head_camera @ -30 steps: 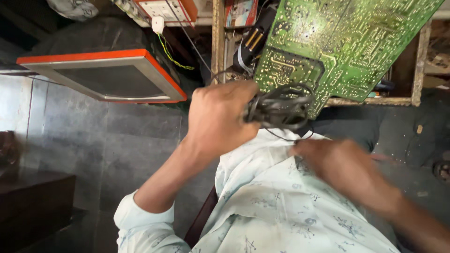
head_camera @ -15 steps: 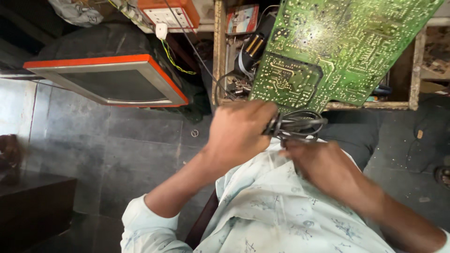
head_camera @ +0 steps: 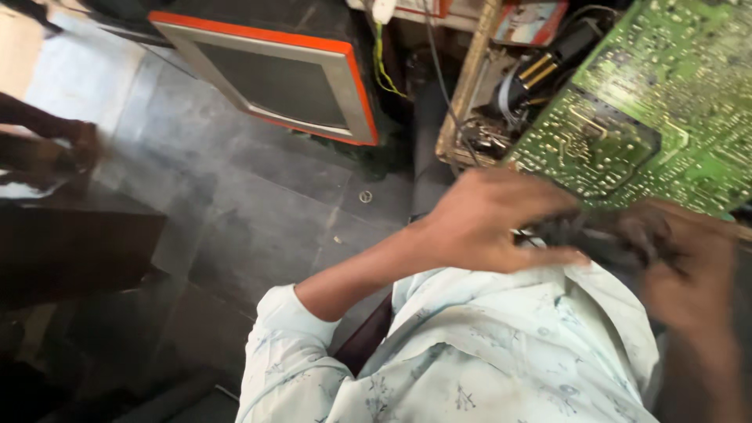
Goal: The person sits at a repair bench with a television circuit board resting on their lap and the bench. They handle the board, adjust a power supply device, then use a soldering iron to solder joints on the board while holding a wire with the other hand, and later work on components near a television chassis before handling a cable.
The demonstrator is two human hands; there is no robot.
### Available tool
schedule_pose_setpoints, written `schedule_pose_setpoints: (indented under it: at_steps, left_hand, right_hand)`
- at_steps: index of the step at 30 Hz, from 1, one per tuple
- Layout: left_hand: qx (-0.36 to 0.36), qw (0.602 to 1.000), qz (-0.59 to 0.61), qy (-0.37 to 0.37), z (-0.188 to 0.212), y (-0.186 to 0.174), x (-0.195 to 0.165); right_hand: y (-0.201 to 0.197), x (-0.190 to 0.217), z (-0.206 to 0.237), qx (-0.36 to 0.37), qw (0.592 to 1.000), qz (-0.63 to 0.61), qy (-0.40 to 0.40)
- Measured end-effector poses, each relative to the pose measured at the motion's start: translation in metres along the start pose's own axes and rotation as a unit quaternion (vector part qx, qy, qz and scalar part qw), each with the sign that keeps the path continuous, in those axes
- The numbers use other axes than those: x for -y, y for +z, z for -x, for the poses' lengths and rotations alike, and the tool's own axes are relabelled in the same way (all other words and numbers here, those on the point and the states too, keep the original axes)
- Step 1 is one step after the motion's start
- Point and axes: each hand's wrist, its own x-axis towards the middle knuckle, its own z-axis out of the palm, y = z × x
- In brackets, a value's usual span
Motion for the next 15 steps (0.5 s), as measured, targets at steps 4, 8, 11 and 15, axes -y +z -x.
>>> schedule_pose_setpoints:
  at_steps: [4,8,11,15]
  left_hand:
    - [-0.104,0.965,0.233,-0.065,0.000,0.007,0.012]
    - [-0.119,0.842,0.463,-0.250,-0.003,0.021,0.032]
    - [-0.140,0.825,0.484,-0.255,-0.001,0.028,0.042]
    - [-0.145,0.862,0.454,-0.171,0.006,0.039,0.053]
  right_hand:
    - [0.034,0.015,0.002,-0.025,0.988,0.131,0.084]
    - [0.051,0.056,-0.004,-0.078,0.983,0.159,-0.043]
    - [0.044,0.076,-0.015,-0.130,0.969,0.188,-0.096]
    - [0.034,0.086,-0.021,-0.201,0.951,0.196,-0.131]
